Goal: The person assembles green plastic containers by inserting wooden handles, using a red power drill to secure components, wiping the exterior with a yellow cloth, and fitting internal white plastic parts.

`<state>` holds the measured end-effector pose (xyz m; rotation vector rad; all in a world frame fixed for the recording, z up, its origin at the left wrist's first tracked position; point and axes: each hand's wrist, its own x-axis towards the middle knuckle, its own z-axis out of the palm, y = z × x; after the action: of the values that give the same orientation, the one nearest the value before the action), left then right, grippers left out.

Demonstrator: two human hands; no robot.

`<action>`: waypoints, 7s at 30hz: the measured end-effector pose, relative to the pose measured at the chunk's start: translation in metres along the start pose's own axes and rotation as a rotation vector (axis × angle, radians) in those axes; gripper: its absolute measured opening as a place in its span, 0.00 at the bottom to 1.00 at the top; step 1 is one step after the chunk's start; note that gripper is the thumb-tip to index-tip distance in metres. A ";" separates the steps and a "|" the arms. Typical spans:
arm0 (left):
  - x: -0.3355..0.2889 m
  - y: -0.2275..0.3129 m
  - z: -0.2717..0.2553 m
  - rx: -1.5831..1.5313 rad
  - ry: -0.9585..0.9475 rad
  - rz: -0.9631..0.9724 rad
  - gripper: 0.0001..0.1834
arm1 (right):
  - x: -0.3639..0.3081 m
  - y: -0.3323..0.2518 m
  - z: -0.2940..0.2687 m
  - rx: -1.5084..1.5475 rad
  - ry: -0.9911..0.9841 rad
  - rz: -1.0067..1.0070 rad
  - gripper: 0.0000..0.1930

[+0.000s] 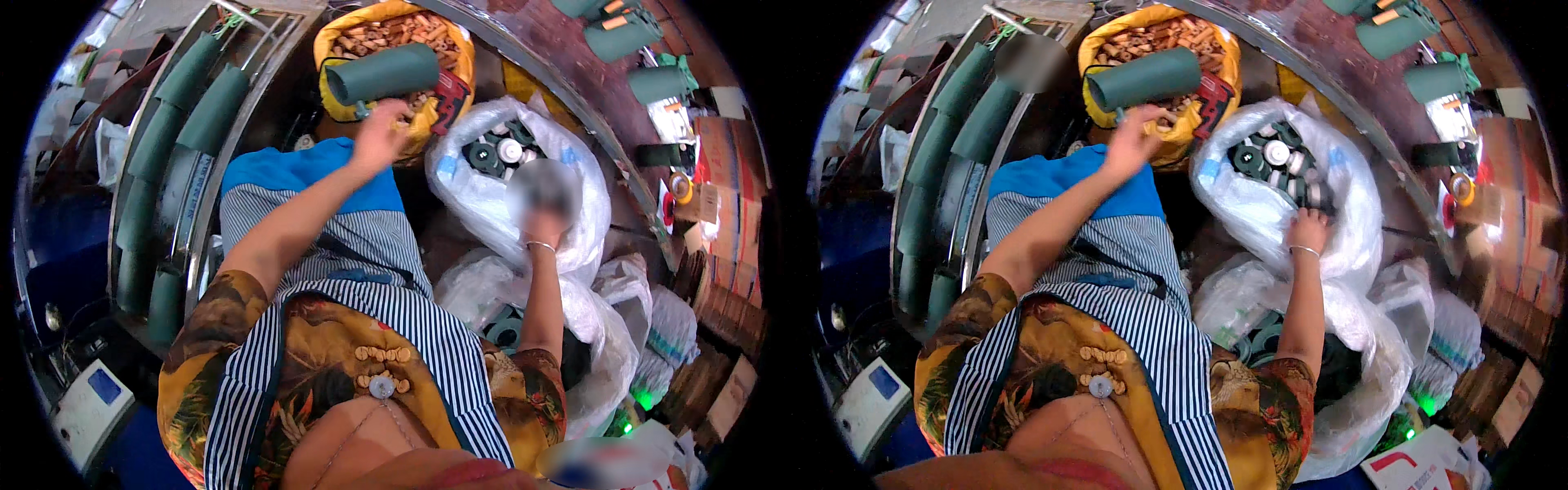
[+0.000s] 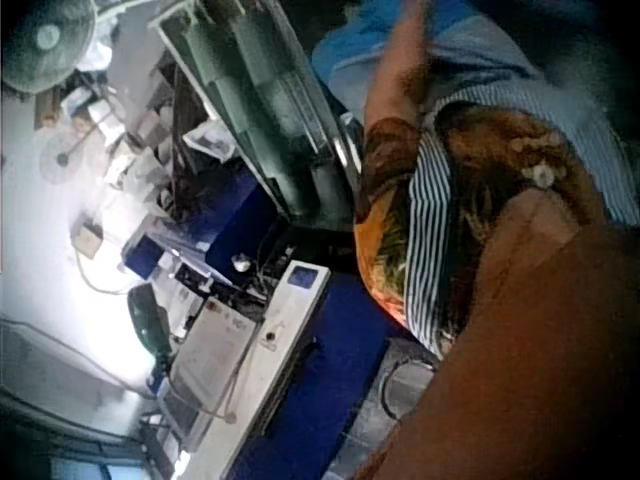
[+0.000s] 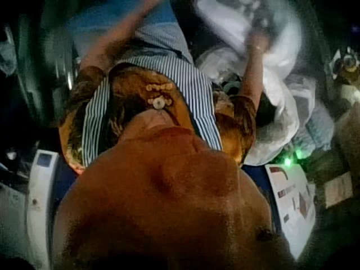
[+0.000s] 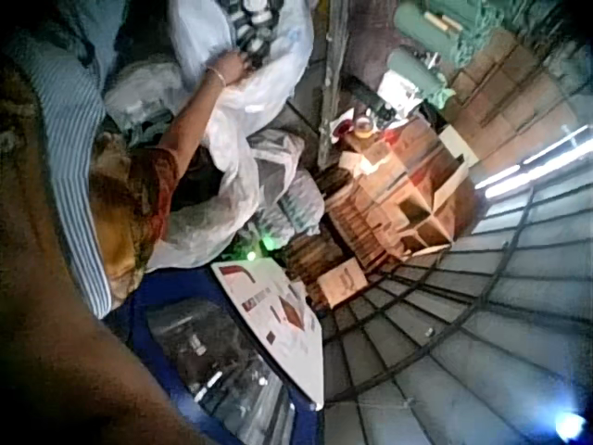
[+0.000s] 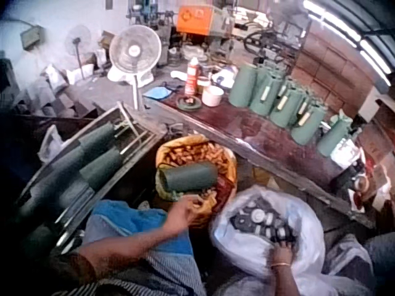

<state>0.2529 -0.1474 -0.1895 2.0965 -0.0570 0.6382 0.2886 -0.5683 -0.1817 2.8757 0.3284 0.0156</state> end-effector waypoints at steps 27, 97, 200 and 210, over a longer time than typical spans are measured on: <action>0.079 0.008 -0.110 -0.707 0.045 -0.867 0.13 | 0.089 -0.096 -0.038 0.647 0.221 0.085 0.10; -0.100 0.085 -0.292 0.137 -0.283 -0.247 0.18 | -0.332 0.083 -0.049 -0.057 -0.428 0.715 0.23; -0.215 0.066 -0.289 -0.008 0.149 -0.044 0.45 | -0.085 -0.434 -0.251 0.858 -0.235 -1.512 0.10; -0.214 0.069 -0.287 -0.076 0.167 -0.044 0.43 | -0.091 -0.436 -0.282 0.382 0.264 -1.839 0.07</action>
<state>-0.0716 -0.0030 -0.1068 1.9596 0.0579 0.7701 0.0932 -0.1085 -0.0128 1.6960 2.8745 -0.0032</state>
